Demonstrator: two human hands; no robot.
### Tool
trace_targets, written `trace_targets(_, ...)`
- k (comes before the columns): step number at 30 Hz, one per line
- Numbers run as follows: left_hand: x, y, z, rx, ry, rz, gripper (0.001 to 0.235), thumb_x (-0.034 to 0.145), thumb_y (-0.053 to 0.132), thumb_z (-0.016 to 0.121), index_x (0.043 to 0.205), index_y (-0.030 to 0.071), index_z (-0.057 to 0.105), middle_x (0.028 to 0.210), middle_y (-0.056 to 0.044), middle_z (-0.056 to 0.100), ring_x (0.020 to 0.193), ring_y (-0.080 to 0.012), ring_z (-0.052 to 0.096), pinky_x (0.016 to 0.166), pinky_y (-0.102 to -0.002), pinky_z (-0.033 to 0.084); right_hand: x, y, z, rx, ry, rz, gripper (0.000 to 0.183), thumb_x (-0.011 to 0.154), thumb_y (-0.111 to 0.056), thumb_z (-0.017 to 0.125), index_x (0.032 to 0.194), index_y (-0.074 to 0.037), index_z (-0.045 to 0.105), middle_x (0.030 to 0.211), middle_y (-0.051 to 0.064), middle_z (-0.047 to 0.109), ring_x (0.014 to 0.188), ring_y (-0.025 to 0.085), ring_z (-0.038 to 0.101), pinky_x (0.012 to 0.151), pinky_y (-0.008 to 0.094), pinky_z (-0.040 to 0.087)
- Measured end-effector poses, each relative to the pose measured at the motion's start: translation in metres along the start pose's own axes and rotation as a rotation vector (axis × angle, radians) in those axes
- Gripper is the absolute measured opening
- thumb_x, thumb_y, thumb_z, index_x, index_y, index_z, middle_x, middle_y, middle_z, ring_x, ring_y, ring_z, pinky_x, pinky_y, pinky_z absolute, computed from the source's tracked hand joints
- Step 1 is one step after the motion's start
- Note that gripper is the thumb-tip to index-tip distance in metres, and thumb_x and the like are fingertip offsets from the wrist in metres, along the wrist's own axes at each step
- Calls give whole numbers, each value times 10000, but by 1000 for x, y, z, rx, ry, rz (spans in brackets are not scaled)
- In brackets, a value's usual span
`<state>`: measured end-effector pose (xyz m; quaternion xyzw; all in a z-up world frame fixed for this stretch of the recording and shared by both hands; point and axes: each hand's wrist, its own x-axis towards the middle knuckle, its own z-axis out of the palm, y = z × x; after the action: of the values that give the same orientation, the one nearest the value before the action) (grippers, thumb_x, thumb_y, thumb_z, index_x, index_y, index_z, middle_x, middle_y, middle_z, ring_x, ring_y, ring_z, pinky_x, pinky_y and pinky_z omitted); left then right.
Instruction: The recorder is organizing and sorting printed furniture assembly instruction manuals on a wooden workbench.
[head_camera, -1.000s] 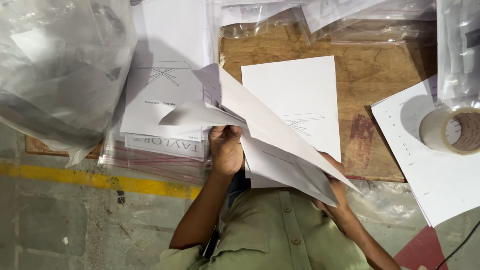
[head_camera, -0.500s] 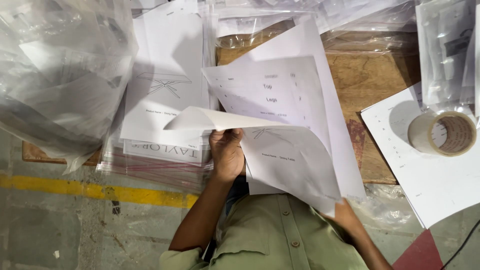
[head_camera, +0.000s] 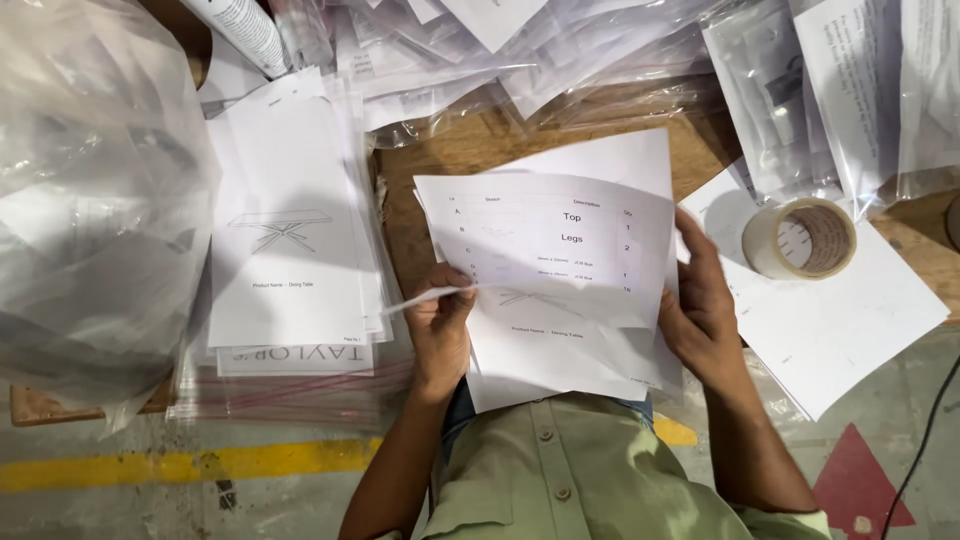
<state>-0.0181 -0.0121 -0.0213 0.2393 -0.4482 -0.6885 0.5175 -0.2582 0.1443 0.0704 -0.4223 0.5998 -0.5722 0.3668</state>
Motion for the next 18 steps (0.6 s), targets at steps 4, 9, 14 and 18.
trace_targets(4, -3, -2, -3, 11, -29, -47, 150, 944, 74, 744, 1032, 72, 622, 1040, 29, 604, 957, -65, 560, 909, -225, 481, 5, -5, 9, 16, 173, -115, 611, 1066, 25, 477, 1603, -66, 199, 1253, 149, 683, 1025, 131, 672, 881, 232, 529)
trace_targets(9, -16, -35, -29, 22, -6, -75, 131, 1010, -34, 727, 1101, 4, 642, 1032, -34, 605, 908, -86, 524, 863, -228, 443, -7, 18, 4, -108, 272, -206, 378, 1012, 98, 500, 1378, 6, 485, 1297, 176, 650, 1197, 190, 648, 1044, 284, 517)
trace_targets(14, -6, -10, -2, 26, 59, -43, 165, 907, 23, 732, 1020, 81, 627, 1078, 33, 640, 998, -49, 586, 951, -226, 491, -12, 26, 9, 25, 419, -81, 198, 1033, 16, 629, 1215, 33, 704, 1084, 78, 758, 976, 101, 693, 908, 222, 549)
trace_targets(18, -7, -11, -6, 22, 89, -73, 141, 923, 49, 757, 1023, 85, 664, 1025, 42, 671, 919, -39, 580, 879, -216, 485, -16, 44, 11, 39, 467, -112, 211, 1062, 21, 631, 1260, 29, 702, 1134, 98, 750, 1033, 116, 693, 954, 235, 549)
